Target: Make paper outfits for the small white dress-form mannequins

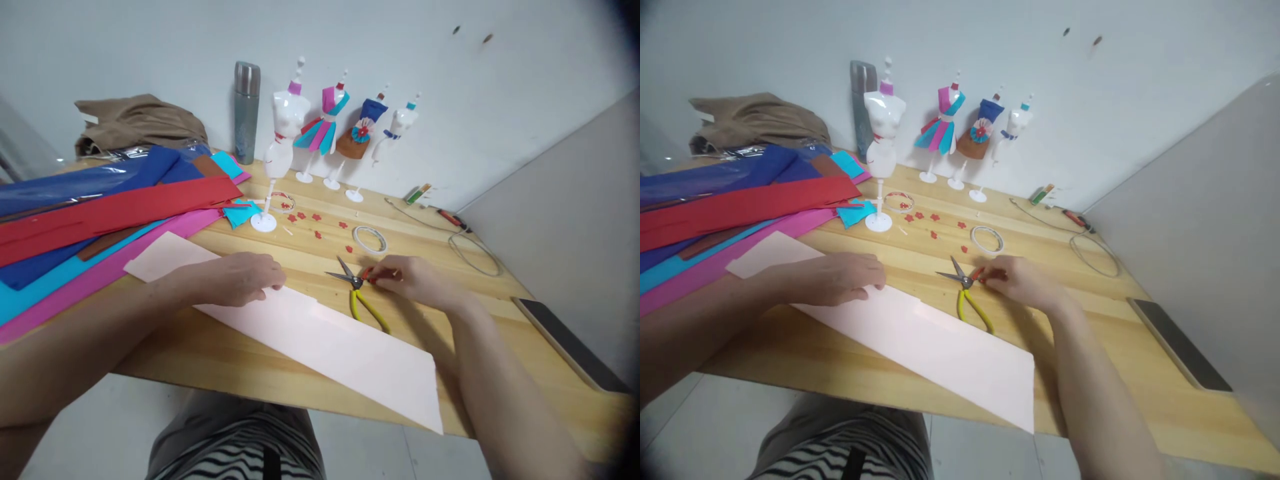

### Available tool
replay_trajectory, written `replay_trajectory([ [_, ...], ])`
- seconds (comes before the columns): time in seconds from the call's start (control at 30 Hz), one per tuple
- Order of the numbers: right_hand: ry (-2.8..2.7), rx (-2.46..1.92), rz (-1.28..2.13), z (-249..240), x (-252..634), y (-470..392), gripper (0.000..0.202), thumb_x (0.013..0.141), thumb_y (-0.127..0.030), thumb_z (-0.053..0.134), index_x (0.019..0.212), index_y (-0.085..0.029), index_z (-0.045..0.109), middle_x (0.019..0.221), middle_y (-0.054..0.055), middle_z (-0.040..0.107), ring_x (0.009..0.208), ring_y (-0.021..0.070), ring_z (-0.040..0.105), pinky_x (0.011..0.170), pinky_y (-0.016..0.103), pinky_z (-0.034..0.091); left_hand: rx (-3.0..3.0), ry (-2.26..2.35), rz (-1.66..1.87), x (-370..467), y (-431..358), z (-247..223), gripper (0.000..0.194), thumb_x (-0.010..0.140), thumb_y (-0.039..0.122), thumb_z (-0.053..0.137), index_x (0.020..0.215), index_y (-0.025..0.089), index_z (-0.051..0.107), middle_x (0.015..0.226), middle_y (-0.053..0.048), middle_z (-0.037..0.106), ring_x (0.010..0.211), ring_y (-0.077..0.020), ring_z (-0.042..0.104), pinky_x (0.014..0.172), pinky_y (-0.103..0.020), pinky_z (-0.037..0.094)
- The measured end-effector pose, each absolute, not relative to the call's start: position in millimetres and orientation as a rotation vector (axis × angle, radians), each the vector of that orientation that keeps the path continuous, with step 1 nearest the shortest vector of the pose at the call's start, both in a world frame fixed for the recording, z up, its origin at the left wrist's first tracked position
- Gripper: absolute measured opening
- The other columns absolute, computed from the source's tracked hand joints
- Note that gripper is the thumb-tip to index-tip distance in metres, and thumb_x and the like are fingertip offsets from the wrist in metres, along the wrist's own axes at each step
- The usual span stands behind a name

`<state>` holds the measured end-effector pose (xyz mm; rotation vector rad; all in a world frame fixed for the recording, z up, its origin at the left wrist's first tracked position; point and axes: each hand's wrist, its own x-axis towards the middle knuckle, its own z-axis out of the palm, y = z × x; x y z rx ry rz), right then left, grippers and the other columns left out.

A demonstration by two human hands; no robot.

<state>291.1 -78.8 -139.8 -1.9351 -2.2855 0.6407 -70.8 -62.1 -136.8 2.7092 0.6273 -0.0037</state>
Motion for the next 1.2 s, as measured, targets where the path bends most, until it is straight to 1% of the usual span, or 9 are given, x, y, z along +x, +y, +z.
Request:
replay_trajectory([
  [0.13,-2.395,-1.861,0.598,-146.3,288.3,-84.8,0.027,0.075,-0.016,0.056,0.097,-0.023,0.070,0.093,0.006,0.072,0.080,0.0217,0.064,0.072,0.034,0.047,2.750,0.731,-0.008,-72.1,-60.6,-142.8,0.034,0.080,0.005,0.060,0.111,0.017,0.059,0.104,-0.008,0.067,0.100,-0.0232,0.059,0.080,-0.031,0.041],
  [0.23,-2.435,-1.926,0.490,-150.8,283.7,-83.1,0.032,0.072,-0.013,0.054,0.098,-0.023,0.069,0.086,0.004,0.072,0.073,0.0207,0.063,0.067,0.032,0.045,2.768,0.744,-0.042,-73.1,-59.0,-143.7,0.020,0.080,0.006,0.058,0.096,0.018,0.062,0.093,-0.006,0.067,0.090,-0.0217,0.059,0.073,-0.030,0.040],
  [0.33,-2.332,-1.996,0.386,-148.4,281.9,-83.5,0.019,0.074,-0.021,0.057,0.091,-0.023,0.065,0.081,0.005,0.070,0.068,0.0209,0.060,0.064,0.033,0.043,2.806,0.684,-0.066,-73.6,-57.2,-142.7,0.014,0.080,0.005,0.056,0.073,0.017,0.057,0.078,-0.004,0.064,0.079,-0.0195,0.056,0.066,-0.029,0.036],
  [0.5,-1.719,-1.807,0.133,-138.3,287.2,-84.5,0.014,0.075,-0.030,0.059,0.086,-0.024,0.053,0.085,0.007,0.065,0.071,0.0207,0.057,0.069,0.036,0.044,2.836,0.704,-0.062,-74.3,-53.2,-146.1,0.015,0.083,0.009,0.054,0.070,0.017,0.054,0.076,-0.005,0.064,0.080,-0.0207,0.056,0.064,-0.030,0.035],
  [0.63,-1.263,-1.353,0.536,-132.9,295.8,-82.2,0.028,0.062,-0.031,0.069,0.078,-0.026,0.047,0.080,0.002,0.057,0.070,0.0198,0.055,0.067,0.036,0.044,2.868,0.835,0.060,-73.1,-48.1,-152.1,0.012,0.085,0.013,0.052,0.074,0.017,0.057,0.079,-0.007,0.065,0.081,-0.0214,0.057,0.065,-0.030,0.036],
  [0.73,-1.268,-1.163,0.946,-129.2,297.1,-83.5,0.030,0.060,-0.043,0.073,0.081,-0.029,0.056,0.080,0.003,0.055,0.077,0.0236,0.055,0.075,0.042,0.047,2.870,0.984,0.152,-70.6,-44.3,-152.6,0.011,0.083,0.015,0.053,0.073,0.016,0.057,0.078,-0.007,0.065,0.081,-0.0221,0.058,0.065,-0.030,0.035],
  [0.83,-1.326,-1.104,1.151,-123.9,286.9,-89.8,0.042,0.053,-0.055,0.075,0.084,-0.031,0.063,0.082,0.005,0.056,0.079,0.0260,0.055,0.082,0.046,0.046,2.853,1.064,0.176,-68.8,-42.6,-149.2,0.011,0.083,0.017,0.054,0.073,0.016,0.057,0.078,-0.007,0.064,0.083,-0.0224,0.058,0.066,-0.030,0.035],
  [1.03,-1.408,-1.014,1.208,-120.1,262.2,-105.7,0.066,0.054,-0.064,0.064,0.110,-0.028,0.065,0.088,0.009,0.052,0.077,0.0266,0.049,0.080,0.048,0.043,2.799,1.110,0.197,-71.2,-42.4,-141.2,0.014,0.083,0.020,0.053,0.070,0.017,0.058,0.064,-0.003,0.058,0.066,-0.0166,0.052,0.059,-0.026,0.030],
  [1.2,-1.620,-1.153,0.921,-136.5,274.0,-97.6,0.051,0.059,-0.076,0.051,0.086,-0.033,0.051,0.084,0.004,0.045,0.063,0.0194,0.037,0.063,0.042,0.035,2.748,1.074,0.324,-75.8,-41.4,-136.9,0.015,0.084,0.022,0.055,0.070,0.017,0.059,0.063,-0.001,0.058,0.060,-0.0130,0.049,0.055,-0.025,0.025],
])
